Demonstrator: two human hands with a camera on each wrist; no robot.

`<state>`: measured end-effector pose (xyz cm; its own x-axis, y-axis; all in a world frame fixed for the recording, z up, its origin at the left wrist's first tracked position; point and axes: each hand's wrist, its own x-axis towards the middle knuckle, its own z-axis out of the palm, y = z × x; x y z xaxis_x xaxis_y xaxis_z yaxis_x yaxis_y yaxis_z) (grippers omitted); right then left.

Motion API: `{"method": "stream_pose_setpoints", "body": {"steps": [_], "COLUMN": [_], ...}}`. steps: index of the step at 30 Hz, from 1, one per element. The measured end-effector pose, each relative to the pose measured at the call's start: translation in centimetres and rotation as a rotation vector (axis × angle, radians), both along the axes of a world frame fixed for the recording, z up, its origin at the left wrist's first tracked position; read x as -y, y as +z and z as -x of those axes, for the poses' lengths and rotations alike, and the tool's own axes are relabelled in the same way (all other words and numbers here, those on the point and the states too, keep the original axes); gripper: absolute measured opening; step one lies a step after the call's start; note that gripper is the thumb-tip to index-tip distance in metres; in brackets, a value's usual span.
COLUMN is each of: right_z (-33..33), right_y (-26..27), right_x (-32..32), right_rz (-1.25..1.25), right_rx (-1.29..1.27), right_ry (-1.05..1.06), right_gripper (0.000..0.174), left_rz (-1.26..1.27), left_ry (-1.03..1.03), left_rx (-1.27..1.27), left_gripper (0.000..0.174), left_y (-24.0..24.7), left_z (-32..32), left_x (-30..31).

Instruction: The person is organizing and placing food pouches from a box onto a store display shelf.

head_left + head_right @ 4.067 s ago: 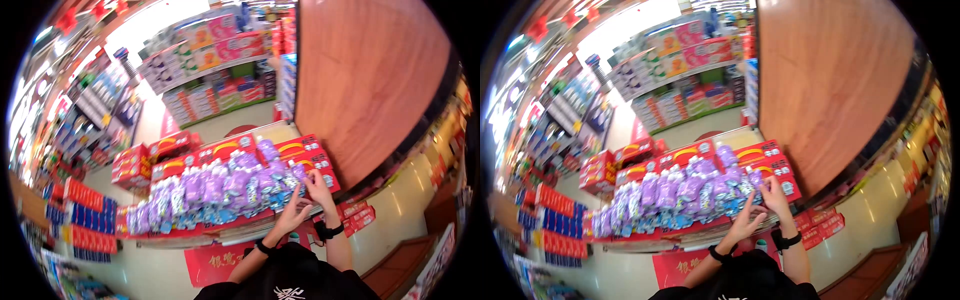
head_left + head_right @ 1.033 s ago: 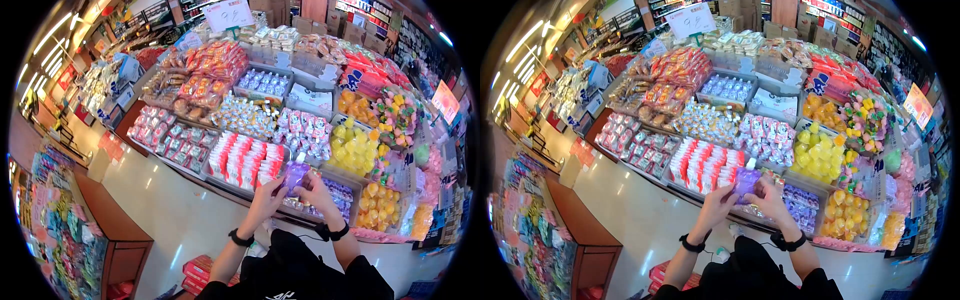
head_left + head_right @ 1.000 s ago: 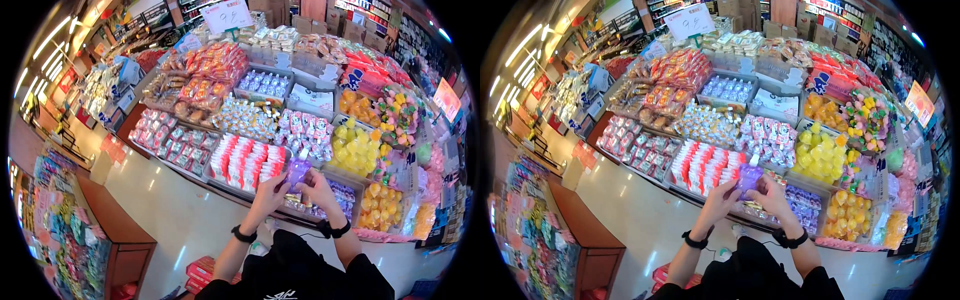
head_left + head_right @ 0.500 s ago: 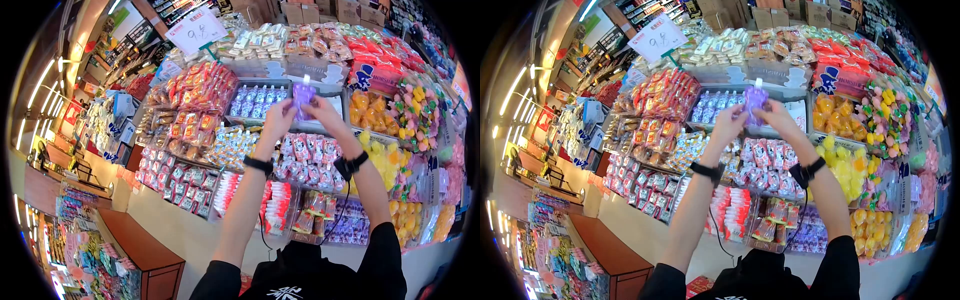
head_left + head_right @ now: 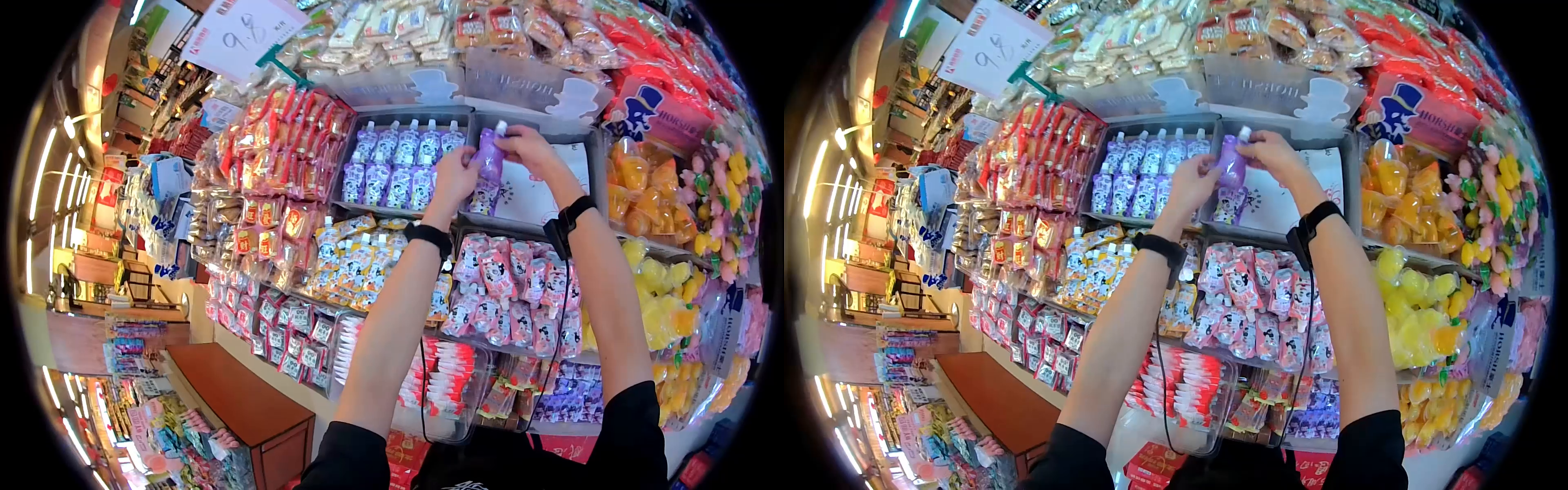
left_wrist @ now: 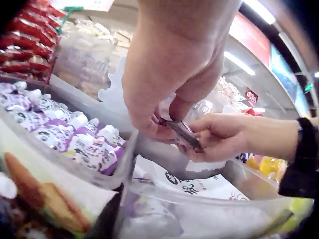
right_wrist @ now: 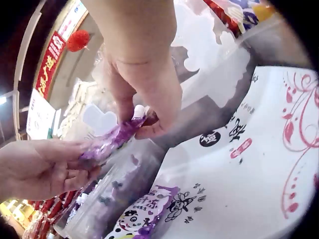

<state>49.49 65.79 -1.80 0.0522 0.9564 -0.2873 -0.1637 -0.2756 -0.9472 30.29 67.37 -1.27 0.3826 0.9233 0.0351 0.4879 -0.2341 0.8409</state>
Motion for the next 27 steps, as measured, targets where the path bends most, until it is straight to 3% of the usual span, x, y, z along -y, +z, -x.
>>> {"method": "stream_pose_setpoints", "body": {"steps": [4, 6, 7, 9, 13, 18, 20, 21, 23, 25, 27], "right_z": [-0.9, -0.7, -1.1, -1.4, -2.0, -3.4, -3.7, -3.9, -3.4, -1.7, -1.1], "right_y": [-2.3, -2.1, -1.7, -0.5, 0.9, -1.2, -3.0, -3.9, -5.1, -6.2, -7.6], "right_x": [-3.7, -4.6, -4.5, -3.5, -1.7, -2.2, -3.7, -4.7, -5.3, -5.7, -6.2], "right_rz": [0.032, 0.008, 0.017, 0.011, -0.096, 0.008, 0.031, 0.035, 0.043, 0.098, 0.117], "right_rx": [-0.131, -0.005, -0.033, -0.033, -0.037, -0.093, -0.13, -0.037, 0.06, 0.112, 0.083], "right_ry": [0.034, -0.016, -0.001, -0.009, -0.082, -0.047, -0.003, 0.017, 0.034, -0.071, -0.085], "right_gripper": [0.048, 0.056, 0.06, 0.058, 0.048, 0.041, 0.04, 0.039, 0.039, 0.029, 0.03], "left_rz": [-0.118, -0.078, -0.047, 0.136, 0.149, 0.127, 0.052, 0.056, 0.0, -0.096, -0.189], "left_ry": [0.082, 0.07, 0.099, 0.101, 0.014, -0.022, -0.01, -0.014, -0.197, -0.139, -0.073], "left_rx": [-0.035, -0.085, 0.043, 0.205, 0.141, 0.174, -0.072, -0.068, -0.161, -0.214, -0.272], "left_gripper": [0.034, 0.041, 0.047, 0.065, 0.072, 0.066, 0.064, 0.064, 0.068, 0.071, 0.074], "left_y": [-0.9, -0.6, -0.8, -1.1, -2.2, -2.2, -2.0, -2.5, -4.2, -4.8, -5.2], "left_z": [-2.6, -3.1, -3.4, -3.3, -2.8, -3.6, -3.9, -3.9, -3.7, -3.5, -3.4], "left_x": [-1.4, -1.6, -1.0, -0.7, -1.0, -0.8, -0.5, -0.6, -1.0, 0.1, 0.9]}}
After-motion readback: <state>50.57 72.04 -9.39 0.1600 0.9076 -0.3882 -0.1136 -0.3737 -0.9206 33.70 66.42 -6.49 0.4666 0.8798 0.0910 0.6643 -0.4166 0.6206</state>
